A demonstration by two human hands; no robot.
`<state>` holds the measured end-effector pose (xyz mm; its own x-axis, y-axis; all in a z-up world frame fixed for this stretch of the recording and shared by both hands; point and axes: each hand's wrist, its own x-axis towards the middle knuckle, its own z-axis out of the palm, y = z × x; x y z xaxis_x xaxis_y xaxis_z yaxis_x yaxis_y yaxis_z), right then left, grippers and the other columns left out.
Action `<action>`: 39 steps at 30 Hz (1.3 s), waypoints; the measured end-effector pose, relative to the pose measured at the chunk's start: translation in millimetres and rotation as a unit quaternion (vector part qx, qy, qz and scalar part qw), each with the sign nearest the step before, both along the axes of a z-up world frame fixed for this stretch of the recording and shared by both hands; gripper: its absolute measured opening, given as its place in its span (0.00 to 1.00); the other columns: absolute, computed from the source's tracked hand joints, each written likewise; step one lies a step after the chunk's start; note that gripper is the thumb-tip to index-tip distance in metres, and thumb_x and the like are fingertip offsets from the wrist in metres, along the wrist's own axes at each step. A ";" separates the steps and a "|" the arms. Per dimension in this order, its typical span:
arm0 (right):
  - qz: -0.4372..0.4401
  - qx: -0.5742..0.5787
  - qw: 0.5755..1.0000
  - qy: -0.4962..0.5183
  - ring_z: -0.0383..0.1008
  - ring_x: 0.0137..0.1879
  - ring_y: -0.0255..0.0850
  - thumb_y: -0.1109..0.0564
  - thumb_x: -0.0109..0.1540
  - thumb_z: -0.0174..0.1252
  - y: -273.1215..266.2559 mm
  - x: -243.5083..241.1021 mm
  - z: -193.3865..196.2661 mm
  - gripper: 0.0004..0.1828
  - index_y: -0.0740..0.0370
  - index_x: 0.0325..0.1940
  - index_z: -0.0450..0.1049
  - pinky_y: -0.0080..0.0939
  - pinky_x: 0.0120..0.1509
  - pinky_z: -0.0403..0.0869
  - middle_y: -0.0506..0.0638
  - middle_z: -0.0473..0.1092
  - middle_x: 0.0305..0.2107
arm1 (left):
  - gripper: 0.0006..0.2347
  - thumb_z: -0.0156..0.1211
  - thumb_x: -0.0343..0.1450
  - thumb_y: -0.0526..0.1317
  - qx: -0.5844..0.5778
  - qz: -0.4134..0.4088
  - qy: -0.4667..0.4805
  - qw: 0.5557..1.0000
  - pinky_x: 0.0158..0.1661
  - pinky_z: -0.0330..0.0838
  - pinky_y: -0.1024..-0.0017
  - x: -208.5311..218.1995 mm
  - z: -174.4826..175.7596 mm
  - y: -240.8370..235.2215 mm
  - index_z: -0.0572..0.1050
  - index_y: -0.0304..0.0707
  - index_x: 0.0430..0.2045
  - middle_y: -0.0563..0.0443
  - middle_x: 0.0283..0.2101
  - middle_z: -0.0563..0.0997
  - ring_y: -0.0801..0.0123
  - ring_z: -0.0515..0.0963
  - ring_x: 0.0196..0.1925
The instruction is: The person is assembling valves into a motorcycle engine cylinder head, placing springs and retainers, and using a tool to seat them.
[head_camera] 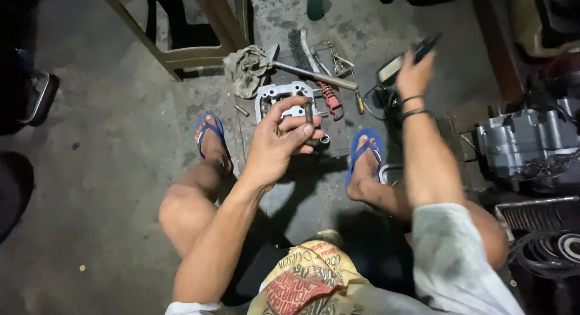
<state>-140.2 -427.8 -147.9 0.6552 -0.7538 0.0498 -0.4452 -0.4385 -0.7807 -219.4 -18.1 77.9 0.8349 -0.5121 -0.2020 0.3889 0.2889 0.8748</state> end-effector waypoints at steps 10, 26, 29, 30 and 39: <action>0.181 -0.251 0.930 -0.198 0.56 0.43 0.38 0.55 0.85 0.65 -36.1 -1.5 214.3 0.24 0.58 0.39 0.63 0.52 0.43 0.60 0.47 0.60 0.34 | 0.11 0.60 0.74 0.38 0.008 -0.017 -0.068 0.997 0.30 0.78 0.78 -14.2 42.1 25.6 0.73 0.40 0.50 0.41 0.42 0.84 0.63 0.87 0.37; 0.441 -0.393 0.801 -0.102 0.72 0.62 0.57 0.58 0.62 0.65 174.3 -130.0 310.6 0.33 0.59 0.72 0.67 0.57 0.62 0.65 0.60 0.71 0.59 | 0.17 0.62 0.71 0.39 0.015 0.108 -0.042 0.993 0.35 0.75 0.76 -20.2 7.2 44.1 0.73 0.42 0.55 0.45 0.47 0.86 0.67 0.86 0.42; 0.405 -0.513 0.747 -0.122 0.73 0.63 0.53 0.60 0.65 0.68 181.7 -132.2 310.8 0.27 0.50 0.69 0.75 0.64 0.66 0.58 0.50 0.75 0.59 | 0.18 0.63 0.71 0.37 -0.009 0.105 -0.010 0.994 0.37 0.77 0.79 -22.2 0.3 41.3 0.73 0.38 0.56 0.42 0.51 0.85 0.63 0.86 0.44; 0.396 -0.532 0.734 -0.146 0.73 0.65 0.55 0.61 0.70 0.68 184.8 -132.1 313.3 0.21 0.47 0.67 0.79 0.72 0.70 0.55 0.48 0.76 0.58 | 0.20 0.64 0.70 0.35 -0.032 0.098 0.008 0.995 0.38 0.80 0.79 -20.5 -1.0 39.9 0.72 0.35 0.58 0.40 0.54 0.83 0.58 0.87 0.47; 0.364 -0.629 0.663 -0.178 0.73 0.64 0.49 0.64 0.70 0.72 191.6 -133.9 309.8 0.24 0.36 0.65 0.84 0.67 0.74 0.55 0.41 0.79 0.56 | 0.21 0.64 0.69 0.32 -0.004 0.108 0.022 0.994 0.39 0.82 0.80 -20.4 3.0 38.0 0.73 0.35 0.59 0.37 0.57 0.80 0.58 0.87 0.47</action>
